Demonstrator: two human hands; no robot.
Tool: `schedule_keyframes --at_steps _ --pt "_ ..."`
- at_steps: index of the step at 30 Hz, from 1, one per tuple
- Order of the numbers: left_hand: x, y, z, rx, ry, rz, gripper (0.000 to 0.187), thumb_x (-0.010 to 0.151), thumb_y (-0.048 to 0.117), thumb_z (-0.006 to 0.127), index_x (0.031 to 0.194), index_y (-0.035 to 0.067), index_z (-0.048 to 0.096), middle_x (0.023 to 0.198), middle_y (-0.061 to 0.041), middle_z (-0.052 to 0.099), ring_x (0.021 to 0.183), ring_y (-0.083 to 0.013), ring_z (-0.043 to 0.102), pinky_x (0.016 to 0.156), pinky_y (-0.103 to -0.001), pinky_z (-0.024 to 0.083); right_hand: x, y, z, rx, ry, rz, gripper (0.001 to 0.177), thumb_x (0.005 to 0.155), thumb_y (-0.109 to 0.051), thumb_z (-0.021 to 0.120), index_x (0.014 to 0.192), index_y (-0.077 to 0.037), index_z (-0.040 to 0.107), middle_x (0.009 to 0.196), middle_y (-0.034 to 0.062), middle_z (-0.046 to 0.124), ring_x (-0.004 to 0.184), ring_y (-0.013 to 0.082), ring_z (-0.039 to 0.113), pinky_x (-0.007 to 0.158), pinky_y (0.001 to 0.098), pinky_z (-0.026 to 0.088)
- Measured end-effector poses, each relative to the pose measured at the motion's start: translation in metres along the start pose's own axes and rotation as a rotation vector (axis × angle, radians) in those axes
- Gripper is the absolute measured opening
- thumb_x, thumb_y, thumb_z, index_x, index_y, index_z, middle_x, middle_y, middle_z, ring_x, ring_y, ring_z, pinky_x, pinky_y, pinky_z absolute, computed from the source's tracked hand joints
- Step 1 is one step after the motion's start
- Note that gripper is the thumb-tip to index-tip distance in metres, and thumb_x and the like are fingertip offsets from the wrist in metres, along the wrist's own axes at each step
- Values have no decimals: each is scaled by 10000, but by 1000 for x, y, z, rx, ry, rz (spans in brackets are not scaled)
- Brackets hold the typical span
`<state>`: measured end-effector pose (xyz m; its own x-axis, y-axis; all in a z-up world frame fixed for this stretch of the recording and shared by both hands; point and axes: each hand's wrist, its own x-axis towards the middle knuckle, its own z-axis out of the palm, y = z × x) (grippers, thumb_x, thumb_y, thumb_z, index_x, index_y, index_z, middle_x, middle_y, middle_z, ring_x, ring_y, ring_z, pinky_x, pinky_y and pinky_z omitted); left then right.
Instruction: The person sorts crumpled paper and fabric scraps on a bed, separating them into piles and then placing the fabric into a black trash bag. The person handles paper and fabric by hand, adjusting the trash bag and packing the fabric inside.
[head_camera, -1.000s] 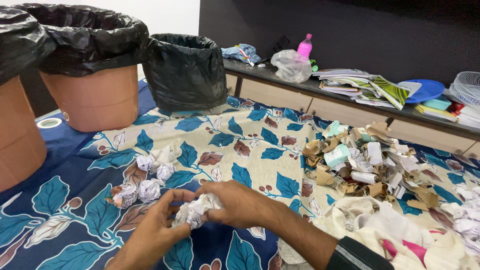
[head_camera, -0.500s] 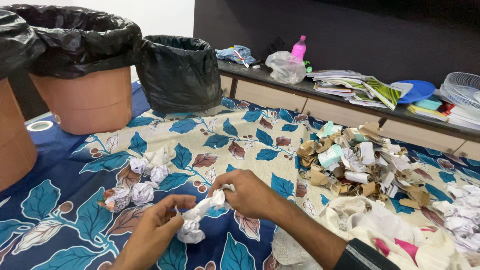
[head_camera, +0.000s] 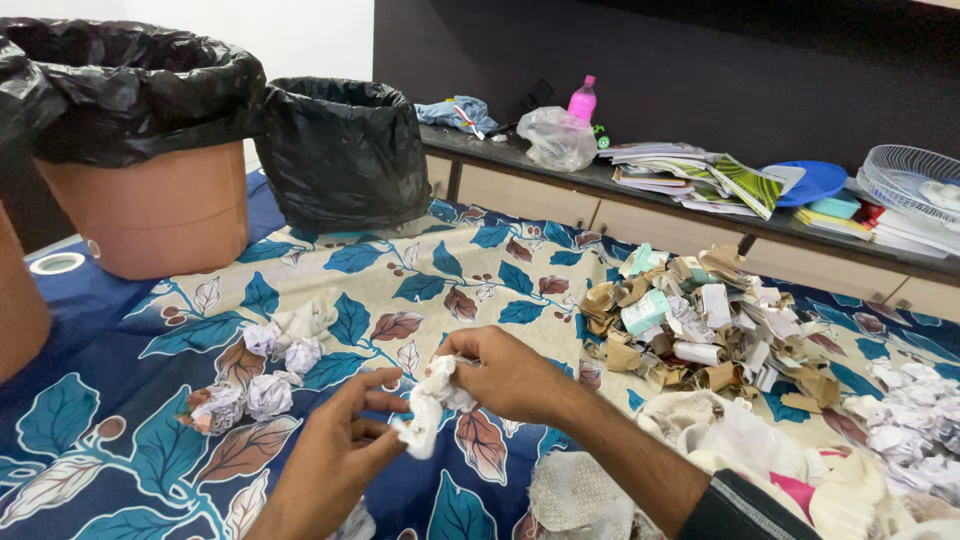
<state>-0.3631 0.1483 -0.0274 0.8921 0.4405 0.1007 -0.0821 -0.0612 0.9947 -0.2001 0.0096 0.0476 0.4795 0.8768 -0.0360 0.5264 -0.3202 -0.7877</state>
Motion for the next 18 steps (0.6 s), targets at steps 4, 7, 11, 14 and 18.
schedule_keyframes --at_steps 4,7,11,14,18 --pt "4 12 17 -151 -2 -5 653 814 -5 703 1440 103 550 1055 -111 675 777 -125 684 625 -236 523 -13 -11 -4 -23 -53 -84 279 964 -224 654 1135 -5 655 917 73 752 762 96 672 663 273 535" --pt "10 13 26 -191 30 32 502 822 1 669 1318 54 613 967 -72 707 746 -100 682 618 -230 544 -24 -26 -13 -87 -26 74 424 908 -280 672 1249 -45 583 919 93 753 699 121 663 603 295 519" --pt "13 13 27 -41 112 48 274 822 39 699 1089 -19 711 781 -77 706 667 -99 601 553 -259 445 -37 -41 -23 -72 -40 165 529 878 -291 693 1319 -46 535 976 110 742 732 131 683 636 302 565" --pt "14 18 32 143 217 9 248 810 128 763 1005 -13 702 724 -85 712 620 -113 604 544 -288 464 -44 -46 -27 12 -60 126 569 899 -291 666 1401 -78 503 1036 99 735 845 121 719 723 289 596" --pt "15 25 42 285 297 113 332 744 161 808 990 6 648 718 -59 723 620 -95 659 568 -271 523 -55 -50 -31 150 -160 -102 621 868 -186 633 1475 -102 532 1140 86 703 907 153 661 790 291 553"
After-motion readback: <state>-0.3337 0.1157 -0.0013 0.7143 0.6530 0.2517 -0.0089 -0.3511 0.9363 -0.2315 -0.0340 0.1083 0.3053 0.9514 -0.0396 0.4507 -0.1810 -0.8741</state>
